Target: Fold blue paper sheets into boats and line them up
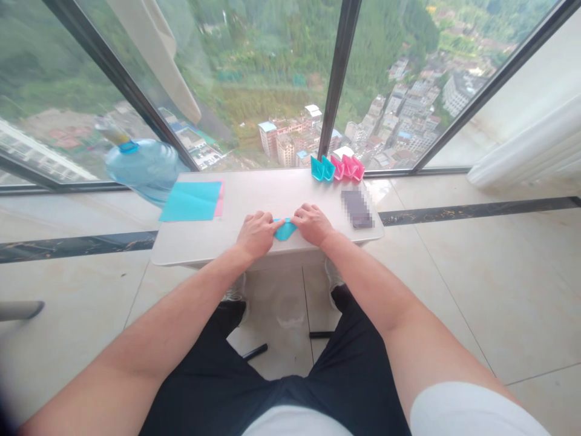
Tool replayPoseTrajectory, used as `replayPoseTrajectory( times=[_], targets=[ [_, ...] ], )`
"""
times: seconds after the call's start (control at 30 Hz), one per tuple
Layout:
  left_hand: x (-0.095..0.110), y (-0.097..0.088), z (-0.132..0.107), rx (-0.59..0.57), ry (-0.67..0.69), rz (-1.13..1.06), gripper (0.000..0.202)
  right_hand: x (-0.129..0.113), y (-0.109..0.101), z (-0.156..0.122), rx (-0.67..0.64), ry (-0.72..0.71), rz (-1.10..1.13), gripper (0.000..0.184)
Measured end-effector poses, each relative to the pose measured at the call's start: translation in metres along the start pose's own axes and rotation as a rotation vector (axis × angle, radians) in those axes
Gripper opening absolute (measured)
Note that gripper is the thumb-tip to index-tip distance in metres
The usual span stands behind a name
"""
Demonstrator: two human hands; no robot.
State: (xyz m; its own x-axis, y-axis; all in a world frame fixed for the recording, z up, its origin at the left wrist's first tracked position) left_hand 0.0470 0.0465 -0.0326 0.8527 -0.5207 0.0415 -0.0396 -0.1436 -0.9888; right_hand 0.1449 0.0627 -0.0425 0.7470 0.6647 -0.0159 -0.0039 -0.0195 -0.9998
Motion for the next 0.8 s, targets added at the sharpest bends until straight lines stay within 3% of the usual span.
replayPoseTrajectory(
  times=[0.2, 0.53, 0.8],
  targets=[
    [0.000, 0.002, 0.004, -0.005, -0.004, -0.029, 0.044, 0.012, -0.002, -0.008, -0.052, 0.031, 0.002, 0.028],
    [0.010, 0.002, 0.007, -0.004, 0.028, -0.015, 0.044, 0.010, 0.000, -0.005, -0.075, 0.025, -0.014, 0.031],
    [0.014, 0.000, 0.002, -0.030, 0.018, 0.002, 0.045, 0.010, 0.001, -0.014, -0.124, 0.127, -0.031, 0.030]
  ],
)
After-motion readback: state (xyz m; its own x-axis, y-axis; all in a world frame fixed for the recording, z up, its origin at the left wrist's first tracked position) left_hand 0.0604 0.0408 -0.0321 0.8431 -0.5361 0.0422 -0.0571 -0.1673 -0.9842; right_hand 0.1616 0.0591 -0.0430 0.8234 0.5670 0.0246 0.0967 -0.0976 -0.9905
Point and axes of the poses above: each hand's wrist, its own z-axis towards the middle knuckle, its own y-axis out of the palm, x = y × z, the point moved 10 cm from there along z, towards the middle knuckle, and after that the axes turned 13 degrees about -x, right-handed, at the moved point
